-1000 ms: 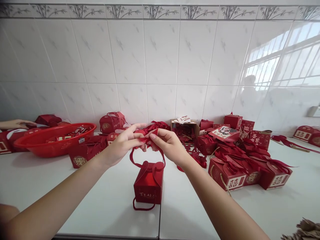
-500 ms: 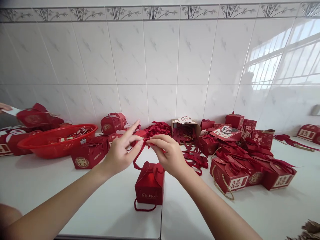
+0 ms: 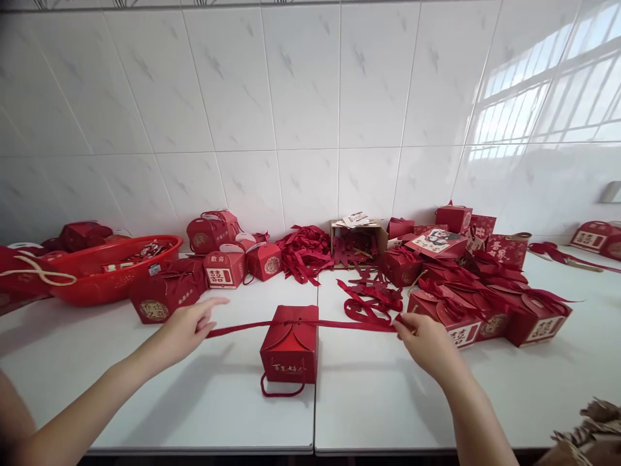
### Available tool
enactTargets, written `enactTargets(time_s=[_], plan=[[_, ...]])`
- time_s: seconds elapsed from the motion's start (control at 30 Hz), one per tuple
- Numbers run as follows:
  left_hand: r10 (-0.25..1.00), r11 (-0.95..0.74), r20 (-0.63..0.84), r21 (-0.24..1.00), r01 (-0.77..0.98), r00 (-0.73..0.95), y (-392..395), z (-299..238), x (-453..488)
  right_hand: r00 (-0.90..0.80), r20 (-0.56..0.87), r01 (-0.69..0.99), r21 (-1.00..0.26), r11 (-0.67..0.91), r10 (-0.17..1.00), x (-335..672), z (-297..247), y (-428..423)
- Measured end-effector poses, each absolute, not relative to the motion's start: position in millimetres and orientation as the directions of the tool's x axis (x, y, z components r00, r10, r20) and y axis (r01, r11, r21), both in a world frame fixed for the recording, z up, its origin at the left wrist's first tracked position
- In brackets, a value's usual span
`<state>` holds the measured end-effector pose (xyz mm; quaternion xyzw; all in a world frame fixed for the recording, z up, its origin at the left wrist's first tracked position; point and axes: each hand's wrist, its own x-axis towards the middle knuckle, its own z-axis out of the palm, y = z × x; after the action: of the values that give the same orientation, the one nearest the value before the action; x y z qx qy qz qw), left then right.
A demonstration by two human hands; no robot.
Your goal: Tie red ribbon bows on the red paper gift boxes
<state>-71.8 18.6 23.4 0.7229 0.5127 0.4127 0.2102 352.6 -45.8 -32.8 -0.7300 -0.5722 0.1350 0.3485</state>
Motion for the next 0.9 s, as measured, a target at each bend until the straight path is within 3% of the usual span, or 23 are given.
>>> enactTargets(time_s=[0.13, 0.2, 0.4, 0.6, 0.67, 0.8, 0.9], plan=[[0.873, -0.481, 0.375, 0.562, 0.673, 0.312, 22, 7, -54, 0.268, 0.274, 0.731, -0.682, -0.010, 0.924, 337, -42, -45], [0.861, -0.504, 0.379, 0.550, 0.666, 0.339, 22, 12, -35, 0.205, 0.320, 0.709, -0.700, 0.085, 0.925, 314, -33, -44], [0.874, -0.377, 0.113, 0.771, 0.513, 0.473, 21, 24, 7, -0.083, 0.214, 0.518, -0.825, 0.225, 0.973, 247, -16, -34], [0.915, -0.155, -0.012, 0.912, 0.380, 0.403, 14, 4, 19, -0.117, 0.016, 0.213, -0.976, 0.040, 0.993, 228, -26, -20], [0.920, -0.095, -0.048, 0.936, 0.340, 0.388, 12, 1, 21, -0.101, 0.035, 0.166, -0.985, 0.051, 0.994, 231, -27, -17], [0.922, -0.127, -0.035, 0.914, 0.386, 0.386, 13, 5, 18, -0.100, 0.207, 0.222, -0.949, 0.225, 0.973, 246, -21, -15], [0.927, -0.236, 0.053, 0.853, 0.466, 0.372, 18, 7, 10, -0.197, 0.242, 0.421, -0.855, 0.304, 0.950, 257, -13, -22]])
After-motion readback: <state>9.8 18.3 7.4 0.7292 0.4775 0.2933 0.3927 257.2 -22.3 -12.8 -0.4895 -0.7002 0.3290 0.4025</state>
